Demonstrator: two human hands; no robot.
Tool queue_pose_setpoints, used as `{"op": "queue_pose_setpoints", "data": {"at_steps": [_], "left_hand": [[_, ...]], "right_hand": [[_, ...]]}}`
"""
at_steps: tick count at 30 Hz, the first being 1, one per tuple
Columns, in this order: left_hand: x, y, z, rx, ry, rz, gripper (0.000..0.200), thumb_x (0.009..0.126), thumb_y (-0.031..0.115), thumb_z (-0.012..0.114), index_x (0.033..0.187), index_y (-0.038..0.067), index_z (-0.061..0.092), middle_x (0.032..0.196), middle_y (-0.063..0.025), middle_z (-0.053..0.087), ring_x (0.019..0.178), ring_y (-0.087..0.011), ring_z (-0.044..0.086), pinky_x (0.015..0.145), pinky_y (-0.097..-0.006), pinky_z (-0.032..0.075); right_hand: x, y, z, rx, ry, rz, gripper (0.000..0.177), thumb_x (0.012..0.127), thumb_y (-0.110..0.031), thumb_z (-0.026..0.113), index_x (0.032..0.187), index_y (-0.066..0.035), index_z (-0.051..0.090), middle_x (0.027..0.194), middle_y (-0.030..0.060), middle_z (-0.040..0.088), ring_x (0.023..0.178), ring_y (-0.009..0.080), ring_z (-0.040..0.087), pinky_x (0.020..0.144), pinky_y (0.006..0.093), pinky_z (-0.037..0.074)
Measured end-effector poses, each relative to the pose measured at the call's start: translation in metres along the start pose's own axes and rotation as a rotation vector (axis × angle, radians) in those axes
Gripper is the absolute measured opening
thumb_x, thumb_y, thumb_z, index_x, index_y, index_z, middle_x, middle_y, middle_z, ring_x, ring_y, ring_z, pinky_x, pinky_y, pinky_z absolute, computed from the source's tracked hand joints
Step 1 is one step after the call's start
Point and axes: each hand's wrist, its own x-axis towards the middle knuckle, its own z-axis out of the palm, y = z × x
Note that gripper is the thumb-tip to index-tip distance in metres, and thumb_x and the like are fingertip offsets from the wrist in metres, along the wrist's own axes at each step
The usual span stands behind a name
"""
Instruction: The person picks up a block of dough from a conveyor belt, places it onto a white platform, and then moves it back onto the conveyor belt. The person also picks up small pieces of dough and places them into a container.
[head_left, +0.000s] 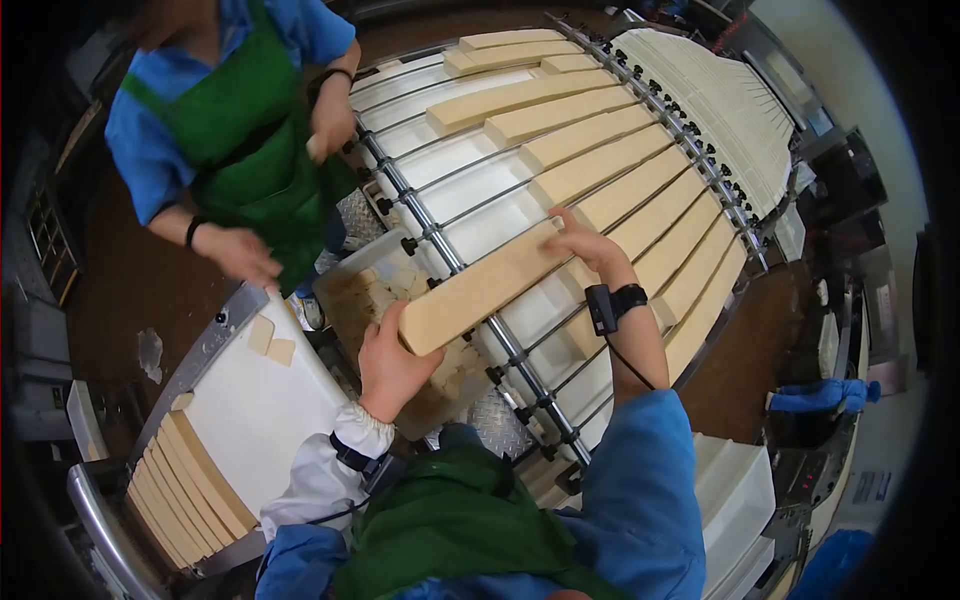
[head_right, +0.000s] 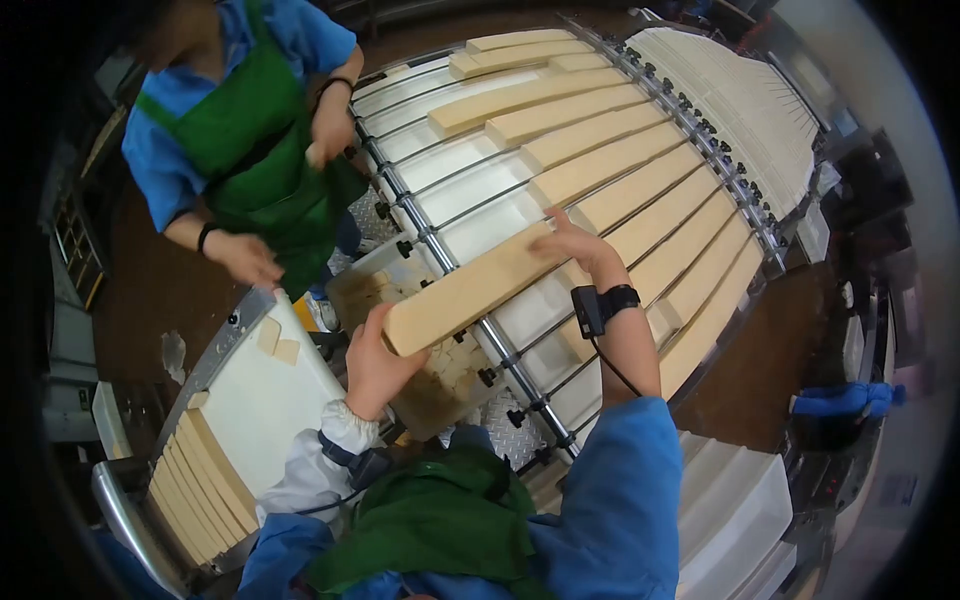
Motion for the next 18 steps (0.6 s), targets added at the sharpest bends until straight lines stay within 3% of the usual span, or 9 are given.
{"op": "queue_pose_setpoints", "data": {"at_steps": [2, 5, 8, 9, 13, 18], "left_hand": [[0.01, 0.007, 0.012, 0.011, 0.013, 0.032, 0.078, 0.06, 0.025, 0.082, 0.129, 0.012, 0.048, 0.103, -0.0201, 0.061, 0.093, -0.0368, 0.061, 0.082, -0.0424, 0.051], [0.023, 0.033, 0.016, -0.099, -0.097, -0.019, 0.08, 0.068, 0.02, 0.081, 0.136, 0.008, 0.04, 0.103, -0.0185, 0.061, 0.089, -0.0285, 0.064, 0.078, -0.0358, 0.053], [0.037, 0.008, 0.068, -0.602, -0.151, -0.098, 0.079, 0.075, 0.019, 0.077, 0.14, 0.005, 0.035, 0.103, -0.0176, 0.062, 0.081, -0.0201, 0.066, 0.068, -0.0308, 0.053], [0.04, 0.009, 0.078, -0.666, -0.142, -0.135, 0.072, 0.08, 0.015, 0.074, 0.138, 0.003, 0.034, 0.101, -0.0165, 0.063, 0.079, -0.0155, 0.066, 0.066, -0.028, 0.053], [0.044, 0.009, 0.091, -0.531, -0.001, -0.165, 0.061, 0.081, 0.015, 0.073, 0.13, 0.002, 0.039, 0.091, -0.0125, 0.066, 0.071, -0.0151, 0.066, 0.062, -0.0266, 0.053], [0.037, -0.016, 0.092, -0.768, -0.053, -0.177, 0.052, 0.088, 0.004, 0.064, 0.132, 0.005, 0.035, 0.098, -0.0116, 0.066, 0.084, -0.0119, 0.062, 0.073, -0.0238, 0.049]], "right_hand": [[0.031, 0.023, 0.001, 0.057, 0.182, 0.084, 0.075, 0.074, -0.036, 0.074, 0.13, 0.005, 0.045, 0.122, 0.0255, 0.054, 0.114, 0.038, 0.052, 0.099, 0.0427, 0.039], [0.023, 0.031, 0.026, -0.767, 0.53, -0.064, 0.063, 0.078, -0.034, 0.071, 0.121, 0.008, 0.051, 0.115, 0.0238, 0.056, 0.111, 0.0388, 0.051, 0.094, 0.0449, 0.041], [-0.021, 0.02, 0.066, -0.819, 0.783, -0.493, 0.045, 0.08, -0.029, 0.068, 0.109, 0.004, 0.057, 0.103, 0.0212, 0.056, 0.1, 0.0385, 0.051, 0.087, 0.0468, 0.041], [-0.042, 0.007, 0.083, -0.723, 0.744, -0.512, 0.04, 0.079, -0.027, 0.068, 0.104, 0.003, 0.058, 0.099, 0.0197, 0.055, 0.097, 0.0372, 0.05, 0.085, 0.0467, 0.041], [-0.088, -0.018, 0.132, -0.594, 0.612, -0.462, 0.03, 0.078, -0.022, 0.067, 0.094, 0.003, 0.059, 0.095, 0.0182, 0.053, 0.096, 0.0356, 0.048, 0.083, 0.0459, 0.04], [-0.088, -0.015, 0.153, -0.472, 0.607, -0.437, 0.032, 0.076, -0.021, 0.068, 0.094, 0.003, 0.059, 0.096, 0.0192, 0.053, 0.097, 0.0364, 0.048, 0.085, 0.046, 0.04]]}}
